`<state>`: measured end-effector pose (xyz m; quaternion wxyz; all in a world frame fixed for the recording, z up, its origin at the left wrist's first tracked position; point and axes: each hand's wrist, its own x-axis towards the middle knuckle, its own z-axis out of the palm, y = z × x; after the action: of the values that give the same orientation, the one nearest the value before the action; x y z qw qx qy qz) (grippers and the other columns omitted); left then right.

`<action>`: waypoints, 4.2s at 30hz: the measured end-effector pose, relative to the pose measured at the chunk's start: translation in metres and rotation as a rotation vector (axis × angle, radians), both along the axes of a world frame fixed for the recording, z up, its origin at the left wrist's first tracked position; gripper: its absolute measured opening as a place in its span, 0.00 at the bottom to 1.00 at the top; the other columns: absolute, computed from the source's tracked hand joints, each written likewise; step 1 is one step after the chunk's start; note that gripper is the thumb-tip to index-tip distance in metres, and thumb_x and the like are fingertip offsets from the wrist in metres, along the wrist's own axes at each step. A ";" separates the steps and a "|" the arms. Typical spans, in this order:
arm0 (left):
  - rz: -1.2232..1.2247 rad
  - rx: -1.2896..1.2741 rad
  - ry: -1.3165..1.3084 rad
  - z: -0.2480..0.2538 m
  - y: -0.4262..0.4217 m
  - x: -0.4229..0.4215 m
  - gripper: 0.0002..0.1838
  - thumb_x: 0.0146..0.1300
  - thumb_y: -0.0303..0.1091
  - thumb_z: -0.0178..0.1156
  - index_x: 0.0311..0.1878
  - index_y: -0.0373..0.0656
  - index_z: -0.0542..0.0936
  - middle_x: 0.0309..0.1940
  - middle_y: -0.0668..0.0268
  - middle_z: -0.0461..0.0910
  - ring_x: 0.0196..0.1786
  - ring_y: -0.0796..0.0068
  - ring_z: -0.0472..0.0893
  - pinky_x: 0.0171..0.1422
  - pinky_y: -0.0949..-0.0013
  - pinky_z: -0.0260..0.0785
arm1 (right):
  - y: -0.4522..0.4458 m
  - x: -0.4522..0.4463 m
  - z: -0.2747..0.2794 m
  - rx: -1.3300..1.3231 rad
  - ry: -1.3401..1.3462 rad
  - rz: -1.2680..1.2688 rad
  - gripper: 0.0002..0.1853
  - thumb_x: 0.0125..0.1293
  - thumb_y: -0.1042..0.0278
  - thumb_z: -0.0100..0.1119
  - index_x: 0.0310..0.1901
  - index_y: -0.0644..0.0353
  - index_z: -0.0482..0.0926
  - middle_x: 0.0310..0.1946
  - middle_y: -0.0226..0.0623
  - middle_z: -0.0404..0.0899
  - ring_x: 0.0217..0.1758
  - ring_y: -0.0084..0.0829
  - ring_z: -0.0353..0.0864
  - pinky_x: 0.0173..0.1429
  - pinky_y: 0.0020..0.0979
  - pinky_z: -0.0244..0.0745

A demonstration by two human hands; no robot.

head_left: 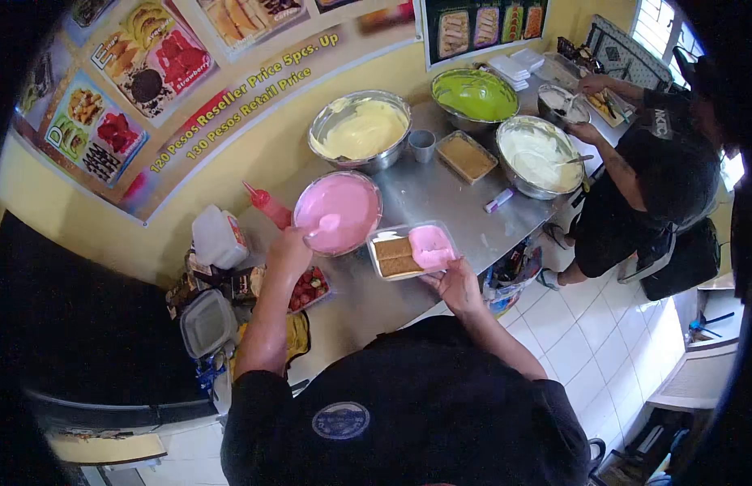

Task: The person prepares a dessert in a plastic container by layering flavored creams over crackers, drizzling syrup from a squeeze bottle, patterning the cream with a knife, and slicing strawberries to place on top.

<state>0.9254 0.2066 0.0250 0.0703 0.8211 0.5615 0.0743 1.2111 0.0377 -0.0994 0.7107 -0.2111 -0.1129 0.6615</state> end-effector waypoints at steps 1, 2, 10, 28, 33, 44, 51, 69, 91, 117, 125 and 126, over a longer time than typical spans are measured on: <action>-0.006 0.007 -0.002 -0.014 0.010 -0.006 0.12 0.62 0.33 0.56 0.45 0.39 0.82 0.41 0.52 0.82 0.43 0.55 0.83 0.49 0.57 0.75 | -0.001 0.003 -0.001 -0.058 -0.008 0.000 0.22 0.68 0.64 0.49 0.61 0.58 0.65 0.63 0.42 0.68 0.63 0.42 0.71 0.65 0.48 0.70; -0.028 -0.016 0.138 -0.040 0.025 -0.013 0.14 0.61 0.34 0.57 0.48 0.39 0.81 0.45 0.51 0.80 0.46 0.51 0.81 0.51 0.53 0.73 | -0.002 0.004 0.002 -0.084 0.027 -0.011 0.26 0.62 0.68 0.53 0.63 0.61 0.64 0.62 0.44 0.68 0.64 0.41 0.71 0.65 0.48 0.70; -0.306 0.295 -0.217 -0.005 0.117 0.073 0.18 0.62 0.31 0.58 0.55 0.39 0.75 0.51 0.50 0.77 0.52 0.49 0.77 0.57 0.54 0.70 | -0.012 0.015 0.024 -0.037 0.160 0.097 0.36 0.54 0.62 0.56 0.65 0.67 0.63 0.62 0.47 0.70 0.64 0.43 0.71 0.69 0.46 0.64; -0.291 0.050 0.152 -0.042 0.254 0.145 0.12 0.55 0.34 0.58 0.40 0.43 0.86 0.38 0.51 0.84 0.41 0.54 0.84 0.46 0.57 0.76 | 0.020 0.043 0.032 -0.294 -0.113 0.164 0.34 0.69 0.46 0.46 0.66 0.66 0.60 0.58 0.53 0.73 0.60 0.43 0.76 0.64 0.45 0.73; -0.146 -0.062 -0.237 -0.047 0.233 0.101 0.13 0.58 0.36 0.61 0.45 0.45 0.86 0.34 0.53 0.85 0.35 0.61 0.85 0.42 0.63 0.75 | 0.039 0.038 0.028 -0.255 -0.109 0.167 0.34 0.68 0.45 0.43 0.66 0.64 0.61 0.56 0.48 0.75 0.58 0.39 0.77 0.65 0.41 0.71; -0.049 -0.345 -0.973 0.003 0.109 0.097 0.13 0.63 0.29 0.62 0.49 0.36 0.83 0.37 0.67 0.84 0.37 0.83 0.78 0.41 0.77 0.69 | 0.074 0.021 0.050 -0.060 -0.509 0.016 0.51 0.61 0.76 0.64 0.72 0.45 0.32 0.64 0.46 0.62 0.65 0.41 0.67 0.62 0.37 0.72; -0.359 -0.128 -0.923 0.000 0.022 0.111 0.11 0.62 0.29 0.62 0.47 0.42 0.85 0.37 0.67 0.85 0.34 0.76 0.81 0.40 0.72 0.72 | 0.067 0.018 0.054 -0.023 -0.442 -0.067 0.46 0.62 0.79 0.63 0.70 0.41 0.39 0.64 0.43 0.59 0.61 0.36 0.71 0.52 0.34 0.79; -0.471 0.073 -0.458 0.030 -0.046 0.134 0.12 0.55 0.29 0.65 0.44 0.48 0.86 0.33 0.58 0.83 0.33 0.62 0.83 0.39 0.67 0.74 | 0.031 0.024 0.044 0.116 -0.493 -0.226 0.42 0.60 0.82 0.62 0.69 0.49 0.47 0.67 0.36 0.58 0.69 0.33 0.61 0.69 0.35 0.64; 0.056 0.317 0.014 0.034 0.108 0.142 0.11 0.65 0.31 0.51 0.43 0.38 0.80 0.41 0.50 0.82 0.45 0.56 0.82 0.52 0.58 0.73 | -0.015 0.031 0.017 -0.079 -0.433 -0.073 0.40 0.66 0.74 0.60 0.68 0.45 0.41 0.57 0.42 0.71 0.52 0.33 0.77 0.50 0.34 0.78; 0.707 0.373 -0.057 -0.101 0.047 -0.474 0.13 0.57 0.25 0.58 0.46 0.46 0.83 0.40 0.54 0.82 0.46 0.50 0.80 0.49 0.53 0.72 | -0.051 0.070 -0.095 -0.314 -0.978 -0.088 0.28 0.73 0.65 0.44 0.72 0.54 0.54 0.72 0.39 0.56 0.70 0.39 0.63 0.69 0.43 0.63; 0.656 -0.012 0.159 -0.131 0.078 -0.515 0.23 0.57 0.25 0.55 0.59 0.42 0.76 0.56 0.54 0.77 0.59 0.56 0.76 0.66 0.58 0.66 | -0.047 0.012 -0.036 -0.555 -0.656 -0.370 0.29 0.70 0.58 0.50 0.71 0.50 0.59 0.70 0.38 0.61 0.69 0.41 0.64 0.70 0.43 0.58; 0.651 -0.012 0.153 -0.131 0.083 -0.513 0.23 0.57 0.25 0.55 0.59 0.42 0.76 0.56 0.54 0.77 0.59 0.56 0.76 0.66 0.58 0.66 | -0.047 0.012 -0.038 -0.547 -0.637 -0.395 0.29 0.70 0.58 0.50 0.71 0.50 0.59 0.69 0.38 0.61 0.69 0.41 0.64 0.69 0.43 0.59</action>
<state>0.4119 0.2892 -0.1062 0.0052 0.6013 0.7986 0.0276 1.2232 -0.0097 -0.1371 0.6714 -0.6009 -0.1044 0.4210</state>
